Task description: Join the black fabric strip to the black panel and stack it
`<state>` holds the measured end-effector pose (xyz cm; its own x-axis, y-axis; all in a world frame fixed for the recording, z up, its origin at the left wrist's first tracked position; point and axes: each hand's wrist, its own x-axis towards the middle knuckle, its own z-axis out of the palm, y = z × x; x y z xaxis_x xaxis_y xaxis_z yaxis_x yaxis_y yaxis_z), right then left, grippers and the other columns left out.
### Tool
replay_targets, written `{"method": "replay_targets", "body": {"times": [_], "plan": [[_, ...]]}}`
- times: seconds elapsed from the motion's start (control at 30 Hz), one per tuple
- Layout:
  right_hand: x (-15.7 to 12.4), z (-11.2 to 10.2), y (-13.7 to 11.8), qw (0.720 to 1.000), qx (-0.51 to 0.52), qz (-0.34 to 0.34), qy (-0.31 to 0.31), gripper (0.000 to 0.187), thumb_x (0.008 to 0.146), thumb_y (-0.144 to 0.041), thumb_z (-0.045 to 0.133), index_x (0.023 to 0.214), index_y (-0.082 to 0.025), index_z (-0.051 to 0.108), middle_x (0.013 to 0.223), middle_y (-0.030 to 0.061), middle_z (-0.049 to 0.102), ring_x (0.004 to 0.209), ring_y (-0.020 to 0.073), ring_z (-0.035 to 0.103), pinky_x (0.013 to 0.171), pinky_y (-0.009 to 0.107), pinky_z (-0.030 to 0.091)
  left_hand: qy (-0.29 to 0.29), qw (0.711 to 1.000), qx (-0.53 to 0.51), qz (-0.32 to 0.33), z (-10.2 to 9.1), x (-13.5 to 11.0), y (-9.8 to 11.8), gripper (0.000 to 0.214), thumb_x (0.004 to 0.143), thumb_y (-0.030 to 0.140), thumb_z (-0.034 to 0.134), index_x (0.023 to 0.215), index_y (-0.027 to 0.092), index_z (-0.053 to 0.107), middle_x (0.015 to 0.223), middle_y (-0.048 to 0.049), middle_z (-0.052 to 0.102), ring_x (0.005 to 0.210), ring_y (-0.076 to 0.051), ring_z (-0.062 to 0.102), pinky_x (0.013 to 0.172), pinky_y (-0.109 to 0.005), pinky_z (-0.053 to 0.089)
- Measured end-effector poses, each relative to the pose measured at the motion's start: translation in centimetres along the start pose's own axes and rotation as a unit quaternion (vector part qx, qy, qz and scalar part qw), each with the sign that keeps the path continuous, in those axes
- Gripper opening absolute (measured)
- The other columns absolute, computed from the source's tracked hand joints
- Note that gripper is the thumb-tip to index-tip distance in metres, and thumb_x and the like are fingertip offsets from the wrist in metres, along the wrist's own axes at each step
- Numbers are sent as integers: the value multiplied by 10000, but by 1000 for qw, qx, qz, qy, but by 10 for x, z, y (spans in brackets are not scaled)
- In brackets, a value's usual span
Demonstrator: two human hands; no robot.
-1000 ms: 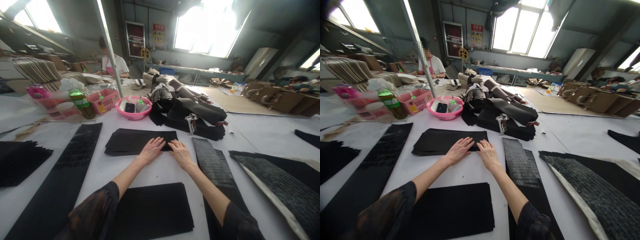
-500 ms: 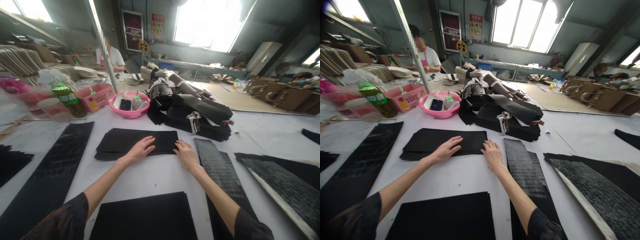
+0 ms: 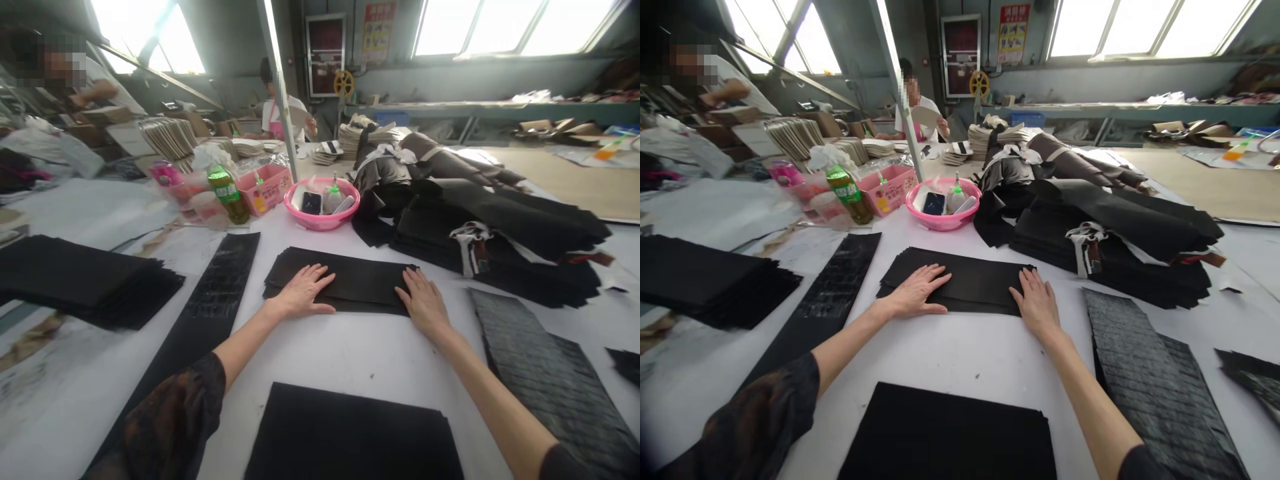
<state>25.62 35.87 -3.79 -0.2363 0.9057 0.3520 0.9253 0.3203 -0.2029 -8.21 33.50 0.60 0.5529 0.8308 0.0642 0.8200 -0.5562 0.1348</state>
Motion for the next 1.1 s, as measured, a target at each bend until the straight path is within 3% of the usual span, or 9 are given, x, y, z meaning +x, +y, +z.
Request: {"method": "replay_targets", "body": {"times": [0.07, 0.17, 0.37, 0.63, 0.87, 1.0, 1.1], "plan": [[0, 0, 2, 1000, 3, -1, -3, 504, 968, -421, 348, 1383, -154, 450, 1462, 129, 428, 1395, 286, 303, 1085, 533, 304, 1, 1000, 9, 5, -8, -15, -14, 954, 710, 756, 568, 1453, 200, 347, 1528, -168, 304, 1419, -340, 240, 1152, -496, 203], [2, -2, 2, 1000, 12, 0, 0, 500, 961, -429, 362, 1360, -150, 478, 1446, 136, 447, 1389, 290, 313, 1084, 526, 319, 21, 1000, 19, 1, -15, -32, -30, 926, 719, 710, 609, 1437, 173, 376, 1501, -191, 341, 1406, -348, 264, 1144, -507, 235], [3, -17, -1, 998, 22, 44, 33, 444, 931, -390, 444, 1282, -137, 548, 1366, 149, 514, 1277, 298, 447, 1018, 448, 425, 59, 997, 32, -30, -15, -43, -39, 831, 745, 618, 659, 1397, 154, 434, 1452, -195, 416, 1381, -335, 322, 1138, -513, 259], [-7, -39, -3, 991, 8, 133, 22, 361, 869, -348, 548, 1171, -165, 628, 1063, 143, 626, 997, 315, 584, 790, 421, 493, 74, 996, 32, -44, -11, -48, -34, 648, 859, 548, 560, 1345, 125, 499, 1388, -172, 497, 1337, -294, 391, 1140, -456, 265], [-3, -47, -3, 978, 82, 194, 7, 290, 841, -306, 579, 1074, -161, 674, 1021, 124, 641, 832, 259, 630, 766, 409, 490, 78, 993, 40, -78, -9, -50, -25, 479, 910, 464, 502, 1281, 170, 575, 1316, -153, 554, 1222, -295, 504, 1048, -448, 387], [-7, -74, -24, 965, 152, 213, 17, 311, 848, -280, 564, 1119, -151, 647, 1117, 144, 624, 959, 262, 619, 840, 399, 477, 40, 997, 31, -65, -26, -52, -13, 582, 826, 548, 593, 1261, 162, 596, 1297, -170, 561, 1193, -331, 524, 1034, -473, 395], [-25, -110, -53, 955, 228, 188, -14, 233, 838, -243, 594, 1040, -162, 678, 1022, 93, 675, 865, 182, 650, 791, 291, 495, 40, 997, -43, -43, -39, -59, 5, 463, 873, 507, 539, 1183, 180, 650, 1192, -121, 627, 1063, -282, 611, 921, -385, 481]]}}
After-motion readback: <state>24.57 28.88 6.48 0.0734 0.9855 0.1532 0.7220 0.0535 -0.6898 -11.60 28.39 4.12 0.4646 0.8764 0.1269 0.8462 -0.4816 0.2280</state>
